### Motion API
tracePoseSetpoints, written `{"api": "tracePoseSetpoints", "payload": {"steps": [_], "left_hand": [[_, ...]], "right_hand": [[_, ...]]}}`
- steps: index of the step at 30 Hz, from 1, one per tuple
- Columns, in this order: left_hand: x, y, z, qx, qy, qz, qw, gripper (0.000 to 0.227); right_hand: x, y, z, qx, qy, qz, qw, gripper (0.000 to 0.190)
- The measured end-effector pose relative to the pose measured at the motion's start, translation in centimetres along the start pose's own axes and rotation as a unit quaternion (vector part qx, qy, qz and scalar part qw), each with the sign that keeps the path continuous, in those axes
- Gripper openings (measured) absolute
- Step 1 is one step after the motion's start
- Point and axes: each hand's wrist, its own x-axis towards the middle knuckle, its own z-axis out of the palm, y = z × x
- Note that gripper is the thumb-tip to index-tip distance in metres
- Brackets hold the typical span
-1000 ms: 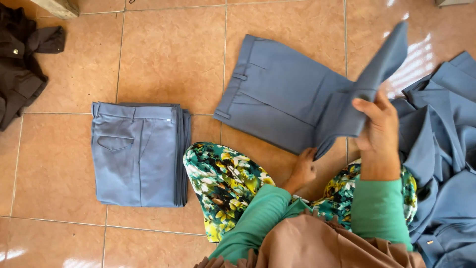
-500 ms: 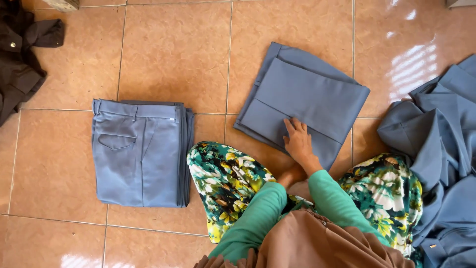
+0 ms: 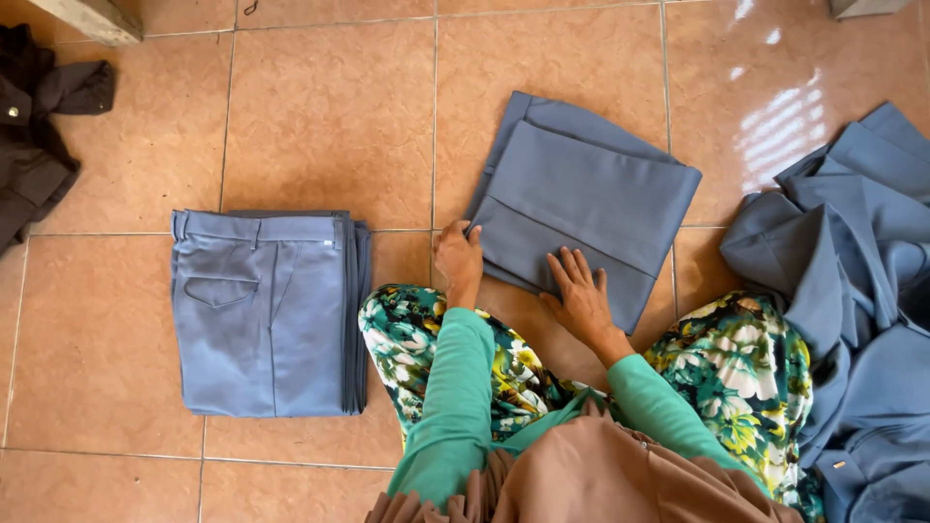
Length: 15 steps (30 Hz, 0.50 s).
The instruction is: The person is sitting on the floor and folding several pairs of grey trousers into neat rectangles.
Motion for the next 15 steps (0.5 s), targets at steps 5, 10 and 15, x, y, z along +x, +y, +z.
{"api": "tracePoseSetpoints", "payload": {"steps": [5, 10, 15], "left_hand": [[-0.9, -3.0, 2.4, 0.015, 0.050, -0.058, 0.997, 0.026], [0.5, -3.8, 2.7, 0.043, -0.080, -0.090, 0.992, 0.060], [0.0, -6.3, 4.9, -0.075, -0.261, -0.136, 0.953, 0.087]], "right_hand": [[-2.8, 1.3, 0.5, -0.011, -0.055, 0.031, 0.998, 0.087], [-2.3, 2.9, 1.4, -0.027, -0.045, 0.031, 0.998, 0.097], [-2.9, 5.7, 0.1, -0.033, -0.008, 0.065, 0.997, 0.099]]}}
